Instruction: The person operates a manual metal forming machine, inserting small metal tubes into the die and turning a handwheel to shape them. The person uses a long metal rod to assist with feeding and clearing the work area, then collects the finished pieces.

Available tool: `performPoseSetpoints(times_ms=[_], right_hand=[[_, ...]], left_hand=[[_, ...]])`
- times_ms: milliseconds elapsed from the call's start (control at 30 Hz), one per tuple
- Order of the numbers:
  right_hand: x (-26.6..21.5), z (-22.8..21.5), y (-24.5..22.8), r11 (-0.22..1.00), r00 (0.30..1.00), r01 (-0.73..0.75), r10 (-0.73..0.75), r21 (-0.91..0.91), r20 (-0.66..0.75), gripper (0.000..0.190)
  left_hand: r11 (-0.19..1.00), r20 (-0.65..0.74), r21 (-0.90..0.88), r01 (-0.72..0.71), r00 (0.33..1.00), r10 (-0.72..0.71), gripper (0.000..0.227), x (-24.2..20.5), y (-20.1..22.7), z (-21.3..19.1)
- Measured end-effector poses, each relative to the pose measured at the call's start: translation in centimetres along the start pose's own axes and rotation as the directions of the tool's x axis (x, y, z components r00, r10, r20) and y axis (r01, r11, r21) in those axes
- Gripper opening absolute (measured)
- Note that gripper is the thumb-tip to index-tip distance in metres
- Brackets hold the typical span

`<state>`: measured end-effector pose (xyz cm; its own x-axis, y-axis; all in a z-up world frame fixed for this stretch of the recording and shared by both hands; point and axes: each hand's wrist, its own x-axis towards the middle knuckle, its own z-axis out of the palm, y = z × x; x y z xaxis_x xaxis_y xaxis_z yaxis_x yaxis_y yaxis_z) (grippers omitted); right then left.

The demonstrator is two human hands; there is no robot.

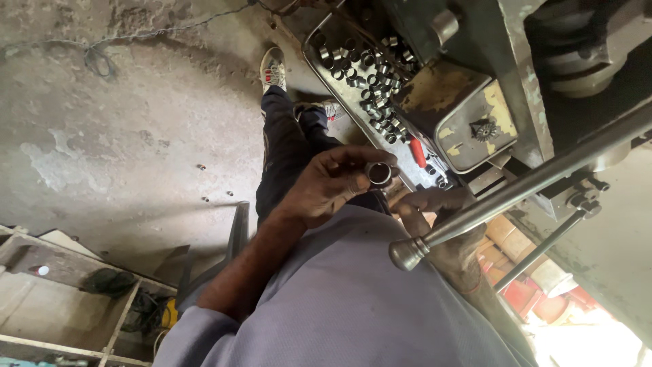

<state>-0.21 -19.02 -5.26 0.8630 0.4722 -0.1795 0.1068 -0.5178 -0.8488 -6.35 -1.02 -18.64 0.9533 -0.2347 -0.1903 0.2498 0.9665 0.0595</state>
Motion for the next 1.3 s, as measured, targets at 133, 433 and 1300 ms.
performPoseSetpoints(times_ms=[133, 433, 1300], right_hand=[[-2.1, -2.1, 1.5, 0.978, 0.966, 0.176, -0.194, 0.114, 0.170, 0.013], [-14.7, -3.4, 5.9, 0.865, 0.939, -0.279, 0.336, 0.417, -0.068, 0.012], [-8.0, -7.4, 32.1, 0.757, 0.861, -0.500, 0.383, -0.421, -0.335, 0.038]], left_hand=[[0.992, -0.027, 0.112, -0.058, 0.998, 0.061, 0.040, -0.6, 0.3, -0.9], [0.913, -0.245, 0.315, 0.259, 0.952, -0.185, 0.040, 0.3, 1.4, -1.1], [0.353, -0.347, 0.800, 0.485, 0.854, -0.388, 0.034, 3.0, -7.8, 7.7]])
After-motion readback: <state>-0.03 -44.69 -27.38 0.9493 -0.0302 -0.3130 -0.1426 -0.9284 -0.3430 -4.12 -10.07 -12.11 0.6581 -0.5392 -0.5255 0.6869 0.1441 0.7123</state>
